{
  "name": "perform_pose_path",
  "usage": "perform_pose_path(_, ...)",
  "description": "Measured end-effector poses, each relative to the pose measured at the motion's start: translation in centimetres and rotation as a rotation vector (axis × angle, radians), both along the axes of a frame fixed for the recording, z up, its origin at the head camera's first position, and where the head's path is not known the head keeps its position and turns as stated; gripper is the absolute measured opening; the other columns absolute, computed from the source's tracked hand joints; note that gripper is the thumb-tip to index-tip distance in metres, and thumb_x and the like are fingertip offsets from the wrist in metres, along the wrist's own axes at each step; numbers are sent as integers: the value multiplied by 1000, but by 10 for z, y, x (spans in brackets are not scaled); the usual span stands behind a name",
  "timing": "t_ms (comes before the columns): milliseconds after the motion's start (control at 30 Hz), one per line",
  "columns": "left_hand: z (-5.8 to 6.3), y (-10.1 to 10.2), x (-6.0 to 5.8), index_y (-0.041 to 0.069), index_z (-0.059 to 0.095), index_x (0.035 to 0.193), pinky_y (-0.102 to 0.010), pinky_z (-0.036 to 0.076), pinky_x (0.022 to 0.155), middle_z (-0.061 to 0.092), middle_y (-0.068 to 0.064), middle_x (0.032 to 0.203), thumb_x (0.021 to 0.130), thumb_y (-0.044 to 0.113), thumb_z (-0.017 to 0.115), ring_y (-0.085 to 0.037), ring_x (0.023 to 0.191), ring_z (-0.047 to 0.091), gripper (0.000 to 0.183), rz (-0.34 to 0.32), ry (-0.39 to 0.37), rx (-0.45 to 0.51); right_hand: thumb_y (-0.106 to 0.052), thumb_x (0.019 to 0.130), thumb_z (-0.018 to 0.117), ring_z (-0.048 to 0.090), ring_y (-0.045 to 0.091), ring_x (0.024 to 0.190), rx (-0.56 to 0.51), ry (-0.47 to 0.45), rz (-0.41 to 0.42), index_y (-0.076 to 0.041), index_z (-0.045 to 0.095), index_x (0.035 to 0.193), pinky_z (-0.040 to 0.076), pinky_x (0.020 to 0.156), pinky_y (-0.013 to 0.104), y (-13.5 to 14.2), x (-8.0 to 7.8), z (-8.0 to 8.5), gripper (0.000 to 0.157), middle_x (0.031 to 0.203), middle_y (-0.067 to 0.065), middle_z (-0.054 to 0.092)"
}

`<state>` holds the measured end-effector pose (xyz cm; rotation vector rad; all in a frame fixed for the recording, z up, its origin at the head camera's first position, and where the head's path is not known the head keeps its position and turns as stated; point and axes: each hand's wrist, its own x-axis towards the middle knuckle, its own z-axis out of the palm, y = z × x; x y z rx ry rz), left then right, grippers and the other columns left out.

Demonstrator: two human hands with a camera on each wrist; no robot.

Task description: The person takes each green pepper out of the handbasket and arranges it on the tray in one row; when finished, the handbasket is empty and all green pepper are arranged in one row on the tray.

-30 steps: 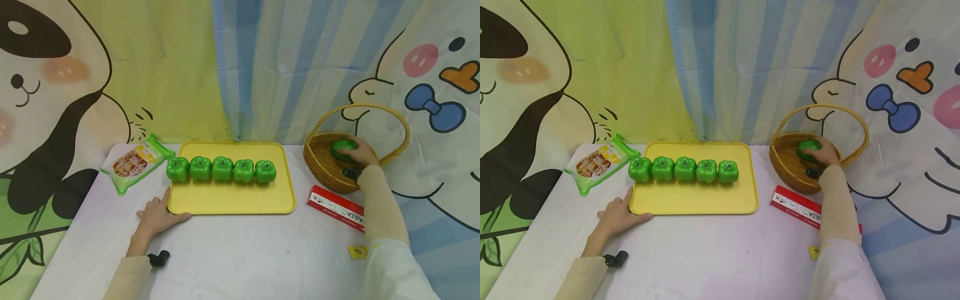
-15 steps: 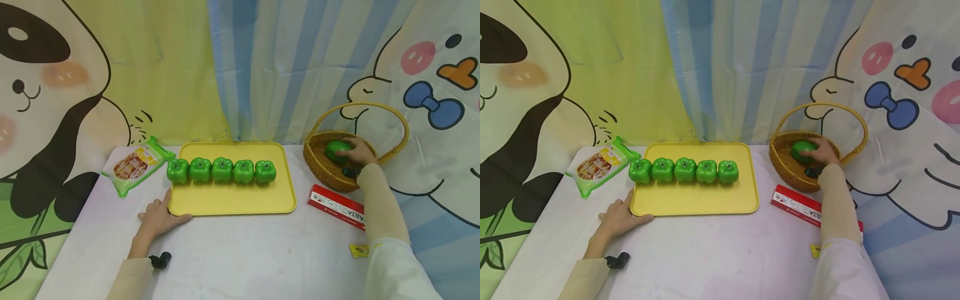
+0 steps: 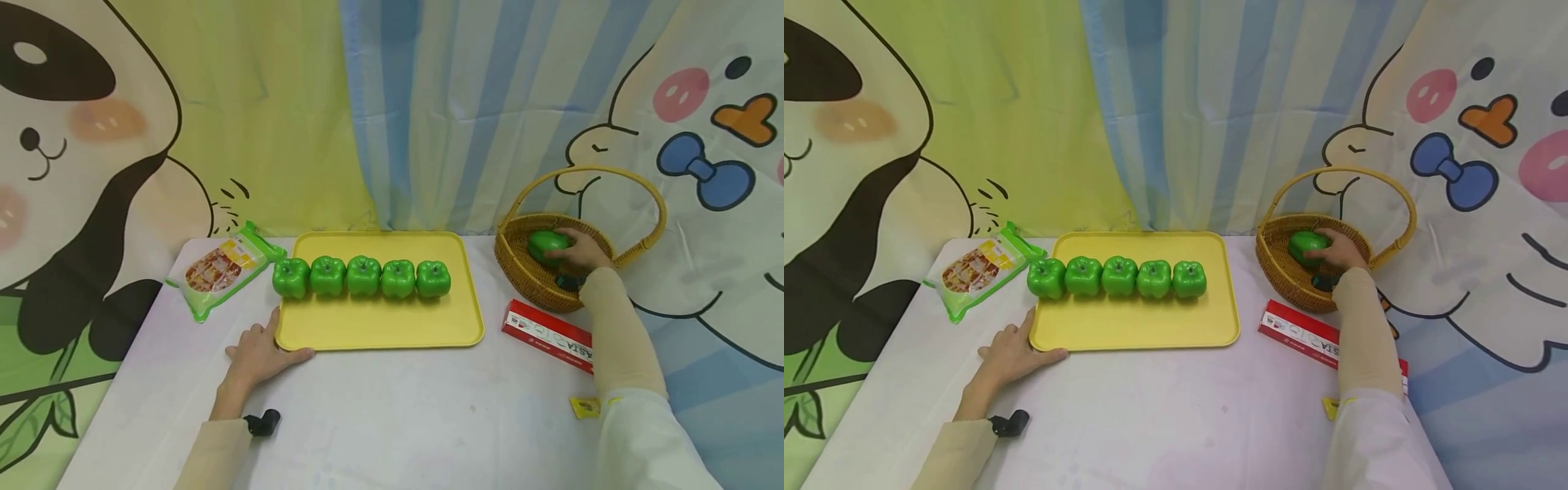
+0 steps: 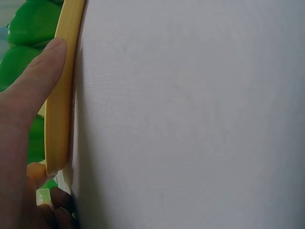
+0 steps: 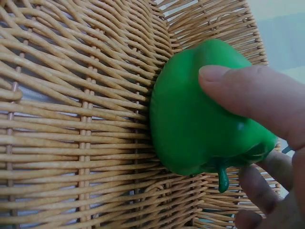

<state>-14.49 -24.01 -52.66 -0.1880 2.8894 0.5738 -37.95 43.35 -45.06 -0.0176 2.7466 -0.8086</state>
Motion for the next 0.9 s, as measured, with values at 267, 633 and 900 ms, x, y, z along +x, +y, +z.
perform_pose_path(267,1,-2,-1,9,7,162,-80,28,87,48,-35,129,65,93,59,-53,117,47,139,-12,-11,16,-40,90,75,40,48,127,-46,93,-10,-11,36,155,43,98,61,-3,11,14,81,153,31,29)
perform_pose_path(633,5,-1,-1,9,5,162,-84,26,89,49,-36,128,64,94,58,-54,119,46,140,-20,-20,24,-48,88,74,41,49,121,0,187,6,-16,39,154,42,94,63,-23,31,37,81,153,34,21)
perform_pose_path(900,4,-1,-1,7,5,162,-85,24,89,47,-38,128,67,91,60,-56,119,45,138,-28,-19,32,-42,88,76,42,45,120,-40,242,77,-16,40,154,43,93,59,-47,46,46,79,150,31,27)
